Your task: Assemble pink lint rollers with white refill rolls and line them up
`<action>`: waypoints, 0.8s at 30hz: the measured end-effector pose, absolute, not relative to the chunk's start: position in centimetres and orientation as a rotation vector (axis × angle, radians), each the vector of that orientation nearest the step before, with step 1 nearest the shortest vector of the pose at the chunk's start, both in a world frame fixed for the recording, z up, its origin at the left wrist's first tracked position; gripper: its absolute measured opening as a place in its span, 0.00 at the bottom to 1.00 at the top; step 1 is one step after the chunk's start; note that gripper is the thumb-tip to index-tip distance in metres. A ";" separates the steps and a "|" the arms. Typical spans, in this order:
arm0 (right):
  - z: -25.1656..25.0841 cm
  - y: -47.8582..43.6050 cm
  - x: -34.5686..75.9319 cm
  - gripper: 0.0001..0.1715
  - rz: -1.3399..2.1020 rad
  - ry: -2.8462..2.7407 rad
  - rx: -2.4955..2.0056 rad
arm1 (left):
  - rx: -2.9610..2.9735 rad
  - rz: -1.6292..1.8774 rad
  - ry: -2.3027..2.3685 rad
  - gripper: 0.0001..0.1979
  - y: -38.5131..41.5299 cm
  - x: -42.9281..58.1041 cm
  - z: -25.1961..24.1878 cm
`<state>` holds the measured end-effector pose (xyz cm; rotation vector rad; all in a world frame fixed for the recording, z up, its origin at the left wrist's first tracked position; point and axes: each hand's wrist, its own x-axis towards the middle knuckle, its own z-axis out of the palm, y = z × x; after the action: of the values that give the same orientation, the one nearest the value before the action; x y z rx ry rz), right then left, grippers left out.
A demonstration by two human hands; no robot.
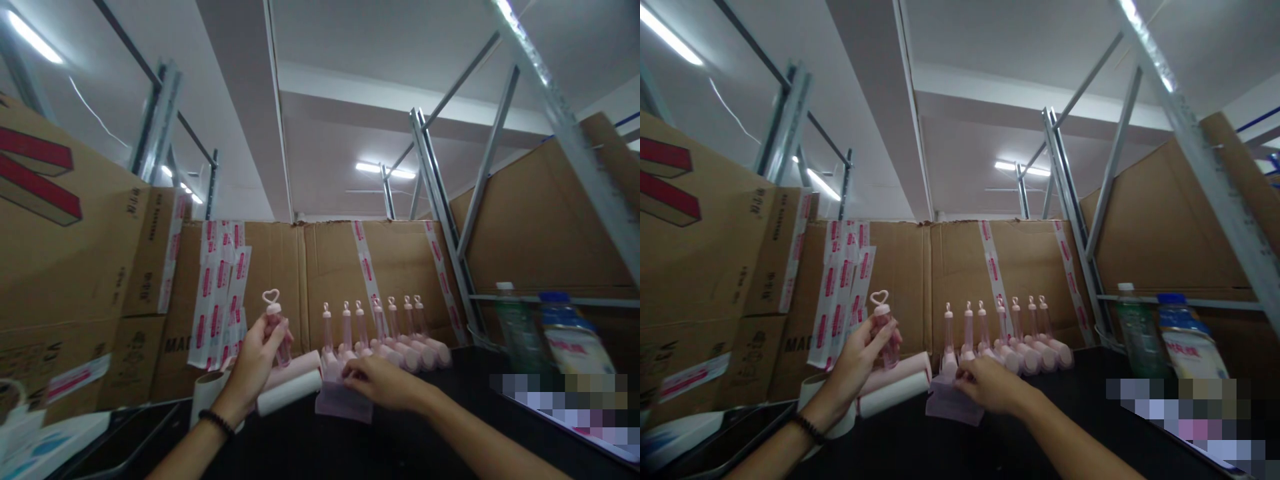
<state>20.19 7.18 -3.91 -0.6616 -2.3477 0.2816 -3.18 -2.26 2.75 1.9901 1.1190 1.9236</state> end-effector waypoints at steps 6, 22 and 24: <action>-4.8 8.9 19.5 0.17 0.457 -2.405 -0.607 | 1.965 1.938 1.044 0.15 -2.9 -2.7 2.9; -3.1 5.0 16.7 0.25 0.791 -1.933 -0.246 | 2.090 1.849 1.105 0.19 -3.2 -1.9 3.0; -2.6 4.2 17.5 0.22 0.753 -2.005 -0.282 | 2.083 1.838 1.102 0.19 -3.3 -1.7 3.0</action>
<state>17.48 4.23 -2.63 -0.2817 -2.0052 0.7528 -1.68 -3.34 2.99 2.0826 1.1017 1.8384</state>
